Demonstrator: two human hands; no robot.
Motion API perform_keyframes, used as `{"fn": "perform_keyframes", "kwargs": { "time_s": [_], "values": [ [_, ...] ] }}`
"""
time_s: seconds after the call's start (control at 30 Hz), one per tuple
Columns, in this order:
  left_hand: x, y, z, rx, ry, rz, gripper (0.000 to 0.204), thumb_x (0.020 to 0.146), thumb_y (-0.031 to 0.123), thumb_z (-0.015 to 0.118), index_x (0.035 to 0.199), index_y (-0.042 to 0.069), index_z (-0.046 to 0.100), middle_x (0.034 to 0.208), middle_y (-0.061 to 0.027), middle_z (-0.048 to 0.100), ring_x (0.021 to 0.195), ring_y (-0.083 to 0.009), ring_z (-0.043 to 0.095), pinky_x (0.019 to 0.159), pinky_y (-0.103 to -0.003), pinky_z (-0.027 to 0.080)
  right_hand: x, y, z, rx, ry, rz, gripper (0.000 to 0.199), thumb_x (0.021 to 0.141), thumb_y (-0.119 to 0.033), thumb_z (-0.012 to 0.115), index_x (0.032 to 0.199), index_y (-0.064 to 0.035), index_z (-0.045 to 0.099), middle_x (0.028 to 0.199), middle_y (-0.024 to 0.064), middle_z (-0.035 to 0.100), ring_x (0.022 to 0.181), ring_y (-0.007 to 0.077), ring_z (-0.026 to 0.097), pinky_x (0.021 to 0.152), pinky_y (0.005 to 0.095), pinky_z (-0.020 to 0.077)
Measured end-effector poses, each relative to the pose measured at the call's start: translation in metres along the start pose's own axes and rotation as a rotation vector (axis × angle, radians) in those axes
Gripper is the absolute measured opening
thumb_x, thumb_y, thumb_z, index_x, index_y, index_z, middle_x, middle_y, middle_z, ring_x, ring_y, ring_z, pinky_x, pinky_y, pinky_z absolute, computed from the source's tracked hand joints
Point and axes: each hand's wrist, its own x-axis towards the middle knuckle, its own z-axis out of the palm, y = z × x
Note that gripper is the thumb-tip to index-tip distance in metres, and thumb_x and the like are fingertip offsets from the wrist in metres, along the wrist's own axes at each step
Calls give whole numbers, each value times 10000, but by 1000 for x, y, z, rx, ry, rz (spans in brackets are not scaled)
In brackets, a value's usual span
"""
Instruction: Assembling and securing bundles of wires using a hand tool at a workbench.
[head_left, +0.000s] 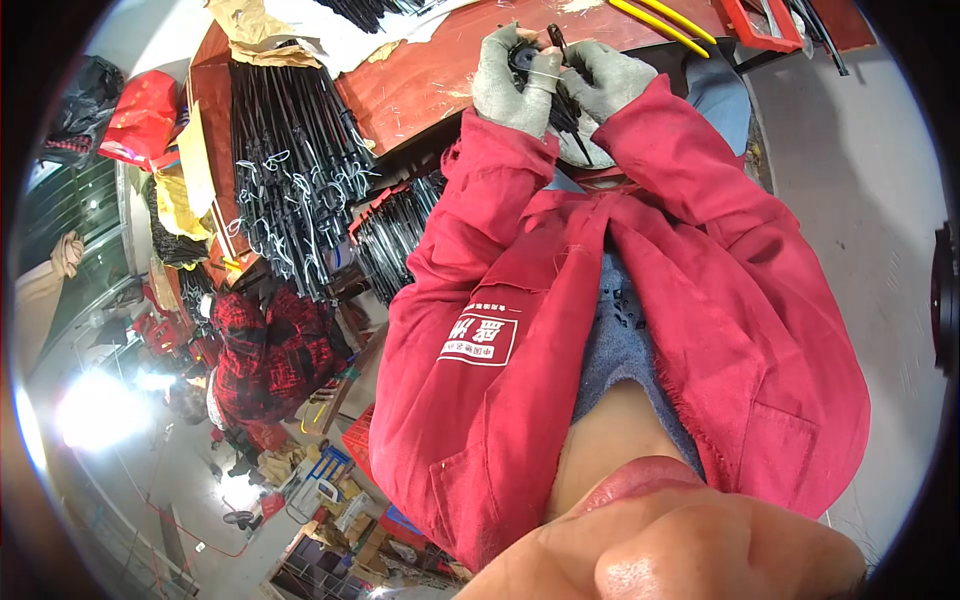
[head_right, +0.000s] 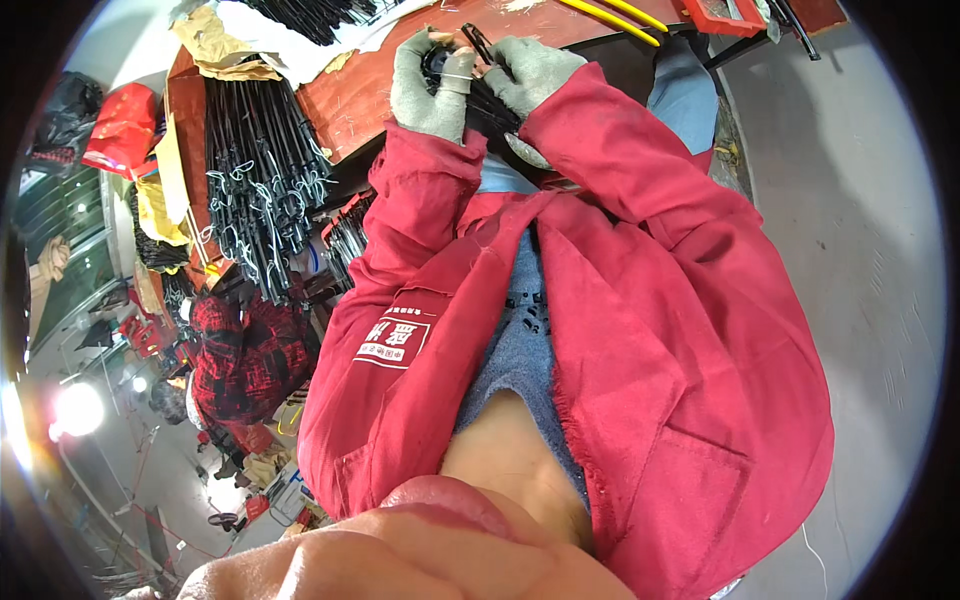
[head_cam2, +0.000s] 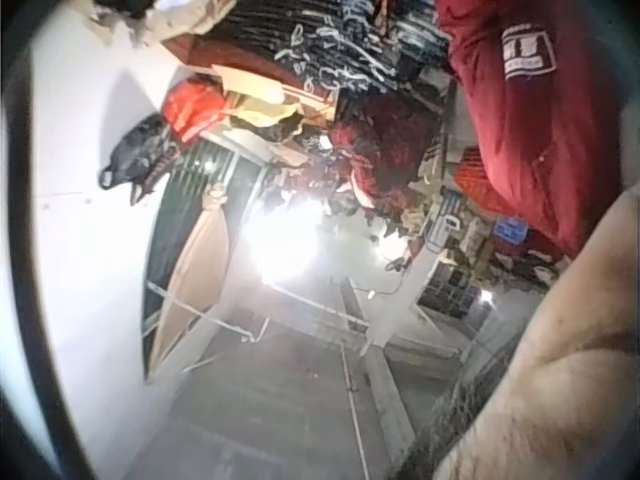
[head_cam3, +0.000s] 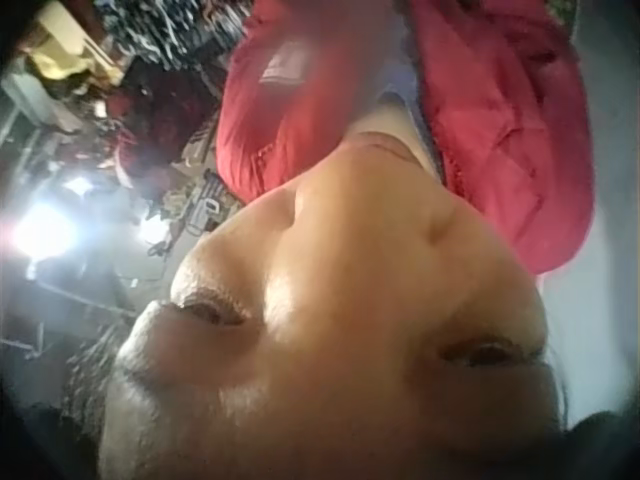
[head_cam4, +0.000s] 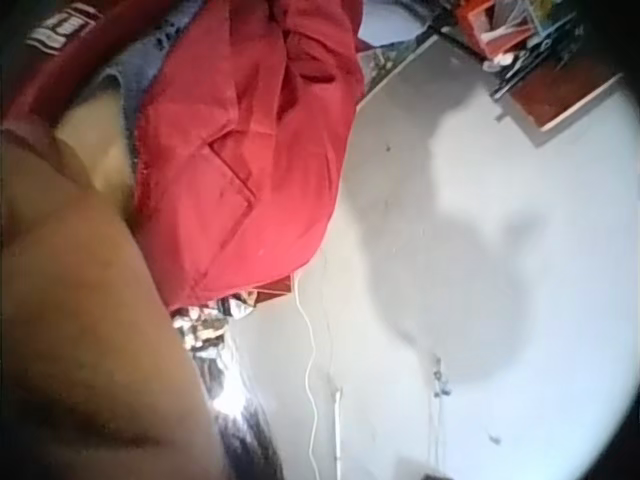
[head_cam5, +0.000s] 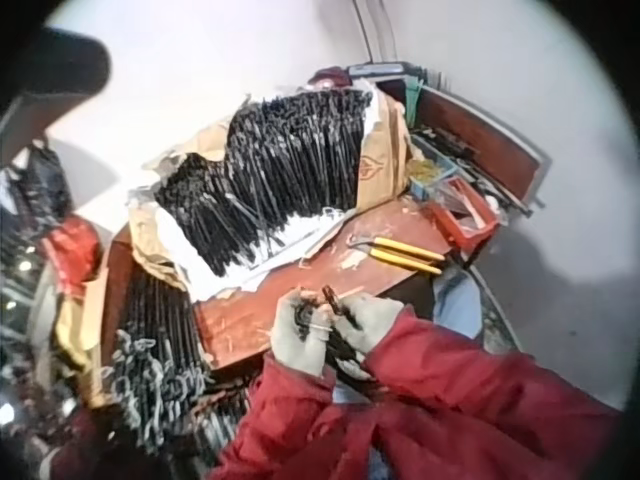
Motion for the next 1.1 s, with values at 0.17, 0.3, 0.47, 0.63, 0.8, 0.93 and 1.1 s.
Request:
{"fn": "perform_keyframes", "kwargs": {
  "time_s": [0.17,0.3,0.47,0.63,0.8,0.93,1.1],
  "values": [
    [8,0,8,32,75,-12,314,670,24,615,968,36,517,782,-67,587,661,-156,551,615,-260,467,4,-10,-3,-142,-49,72,215,766,-234,557,931,-97,561,761,25,619,592,206,558,530,277,420],
    [9,1,8,16,133,-39,283,653,-9,597,921,48,524,731,-55,579,621,-143,541,586,-251,463,1,-6,-3,89,-62,-1,264,774,-230,558,1002,-97,548,768,29,621,623,190,569,542,270,426],
    [10,-5,7,39,110,-60,273,657,-1,625,910,52,536,760,-43,581,660,-126,538,634,-221,453,11,-11,-11,111,-243,229,276,809,-302,510,1024,-134,554,847,54,630,673,252,591,601,325,450],
    [10,-13,5,21,132,91,290,647,-21,588,917,61,520,752,-65,571,614,-146,535,577,-244,463,3,-5,3,263,134,-193,251,804,-243,529,1004,-98,570,803,62,617,693,213,591,577,279,443],
    [7,-3,3,13,55,-32,318,650,-10,619,946,51,517,784,-72,573,642,-149,538,604,-250,466,6,-3,8,60,-56,-68,210,794,-194,543,973,-90,582,817,61,611,666,218,580,561,280,433],
    [8,1,1,-28,-16,-60,322,668,-14,636,960,67,526,787,-50,562,656,-121,524,613,-224,447,6,-16,3,-58,-58,-19,218,765,-143,559,976,-92,576,820,60,607,659,229,575,558,292,431],
    [8,-7,-2,26,-59,-47,365,661,13,670,990,43,515,825,-67,569,698,-140,534,648,-251,457,2,-17,-9,-77,-108,-1,261,727,-93,573,988,-96,562,819,65,607,661,245,575,564,303,433]
  ]
}}
